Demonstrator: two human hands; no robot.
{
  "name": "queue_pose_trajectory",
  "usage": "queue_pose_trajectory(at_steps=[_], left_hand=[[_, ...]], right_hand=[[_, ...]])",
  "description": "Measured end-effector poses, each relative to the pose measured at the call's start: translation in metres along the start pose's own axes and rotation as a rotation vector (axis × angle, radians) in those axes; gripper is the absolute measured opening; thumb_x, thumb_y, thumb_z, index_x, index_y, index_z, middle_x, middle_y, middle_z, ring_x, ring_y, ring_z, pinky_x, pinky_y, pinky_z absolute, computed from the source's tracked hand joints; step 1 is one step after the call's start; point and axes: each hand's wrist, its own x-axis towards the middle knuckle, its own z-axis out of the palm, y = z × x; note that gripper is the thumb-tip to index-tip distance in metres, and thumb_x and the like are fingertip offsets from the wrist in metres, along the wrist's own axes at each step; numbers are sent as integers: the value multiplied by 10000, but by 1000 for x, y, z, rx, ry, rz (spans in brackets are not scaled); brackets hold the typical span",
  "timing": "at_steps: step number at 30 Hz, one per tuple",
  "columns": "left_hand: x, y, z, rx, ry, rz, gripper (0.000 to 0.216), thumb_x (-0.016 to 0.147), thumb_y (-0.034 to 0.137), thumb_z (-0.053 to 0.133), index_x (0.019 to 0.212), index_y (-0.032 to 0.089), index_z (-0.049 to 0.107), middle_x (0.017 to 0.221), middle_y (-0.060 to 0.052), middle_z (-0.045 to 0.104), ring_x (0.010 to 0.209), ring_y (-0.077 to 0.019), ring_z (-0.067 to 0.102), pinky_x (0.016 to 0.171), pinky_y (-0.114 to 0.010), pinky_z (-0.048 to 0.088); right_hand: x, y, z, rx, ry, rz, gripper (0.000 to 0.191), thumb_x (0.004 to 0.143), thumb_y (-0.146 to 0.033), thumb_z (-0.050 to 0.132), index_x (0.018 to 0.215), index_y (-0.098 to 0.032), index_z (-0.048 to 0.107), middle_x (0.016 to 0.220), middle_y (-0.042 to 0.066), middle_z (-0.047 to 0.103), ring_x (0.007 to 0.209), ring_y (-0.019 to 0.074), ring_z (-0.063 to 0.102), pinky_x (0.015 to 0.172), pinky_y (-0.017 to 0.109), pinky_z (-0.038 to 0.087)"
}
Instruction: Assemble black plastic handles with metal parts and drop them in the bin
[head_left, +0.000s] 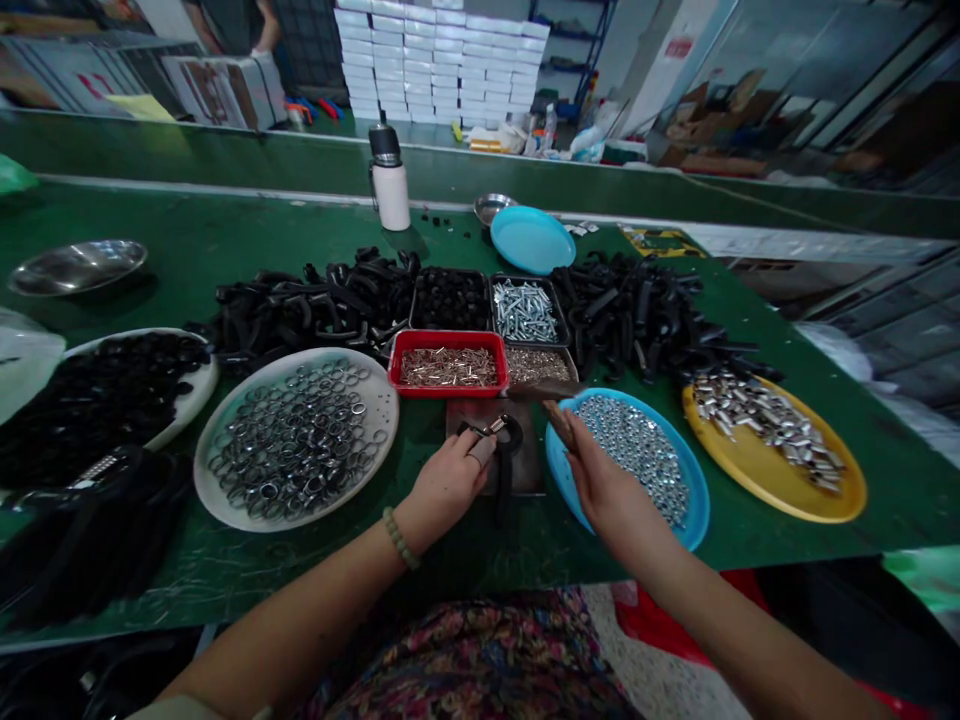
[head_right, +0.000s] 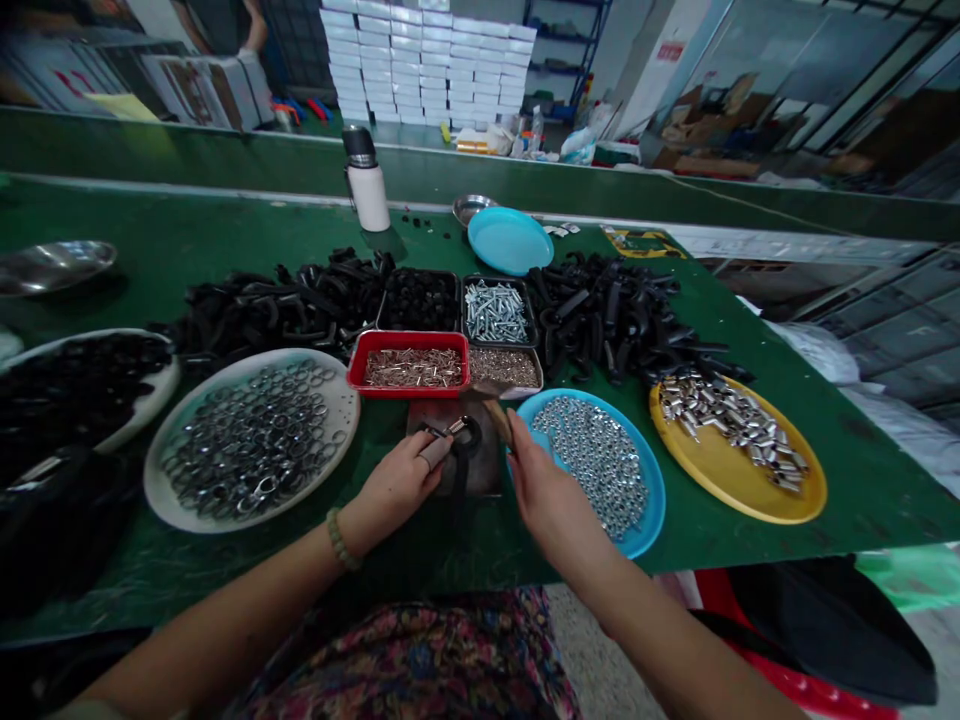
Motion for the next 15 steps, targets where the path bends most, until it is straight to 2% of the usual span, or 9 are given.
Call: queue_pose_trajectory(at_steps=[4, 6, 8, 9, 10, 11, 13, 14, 15], left_hand=[[-6, -1, -8, -49, 22, -14, 413, 903, 246, 494, 1313, 197, 487, 1130, -79, 552, 999, -210, 553, 919, -335, 469], [-1, -8, -26, -119, 106, -16, 433, 918, 298, 489, 1336, 188, 460, 1161, -85, 545, 1034, -202, 556, 946, -320, 455], [18, -17, -50, -137, 260, -33, 422, 945, 341, 441, 1334, 177, 463, 1208, -99, 537, 1101, -203, 533, 993, -323, 417], [34, -20, -61, -107, 334, -48, 403, 958, 350, 407, 1308, 168, 493, 1207, -107, 545, 1117, -210, 523, 1006, -337, 401], [53, -21, -70, -55, 356, -52, 379, 965, 351, 388, 1249, 158, 548, 1183, -113, 567, 1118, -222, 520, 1011, -357, 386], [75, -21, -76, 6, 311, -37, 352, 964, 347, 388, 1155, 155, 611, 1127, -110, 600, 1087, -232, 533, 997, -375, 385], [121, -13, -78, 136, 141, 36, 316, 949, 314, 417, 1046, 145, 666, 1077, -121, 630, 1052, -248, 547, 946, -393, 391], [143, -7, -75, 187, 35, 76, 275, 931, 279, 449, 1031, 159, 675, 1085, -125, 635, 1055, -256, 548, 914, -400, 395], [161, 0, -69, 209, -19, 99, 233, 904, 237, 489, 999, 165, 689, 1072, -127, 647, 1052, -262, 555, 899, -407, 391]], right_hand=[[1, -9, -8, 27, -115, -14, 532, 945, -260, 332, 1468, -166, 331, 1098, 147, 706, 878, 276, 715, 725, 374, 570], [-5, -14, -11, 65, -68, -34, 543, 953, -274, 333, 1486, -186, 291, 1220, 145, 653, 1011, 275, 680, 806, 383, 560], [-13, -18, -8, 69, 10, -43, 560, 948, -275, 355, 1498, -220, 261, 1311, 132, 595, 1105, 279, 636, 900, 429, 528], [-17, -18, -5, 53, 15, -44, 561, 941, -265, 371, 1492, -237, 272, 1293, 125, 609, 1097, 285, 640, 931, 469, 507], [-20, -18, -1, 34, -7, -47, 558, 934, -251, 388, 1483, -251, 293, 1244, 118, 643, 1068, 290, 654, 952, 507, 486], [-23, -16, 3, 20, -40, -56, 551, 928, -236, 399, 1472, -259, 316, 1193, 111, 673, 1033, 291, 670, 963, 536, 470], [-26, -12, 7, 20, -62, -71, 543, 929, -229, 403, 1466, -265, 328, 1178, 106, 682, 1024, 287, 675, 973, 548, 460], [-27, -9, 7, 35, -32, -70, 547, 934, -237, 399, 1474, -259, 311, 1223, 109, 658, 1057, 283, 662, 974, 529, 467], [-28, -6, 6, 53, 22, -57, 555, 938, -251, 393, 1484, -250, 290, 1277, 114, 623, 1092, 277, 645, 966, 500, 484]])
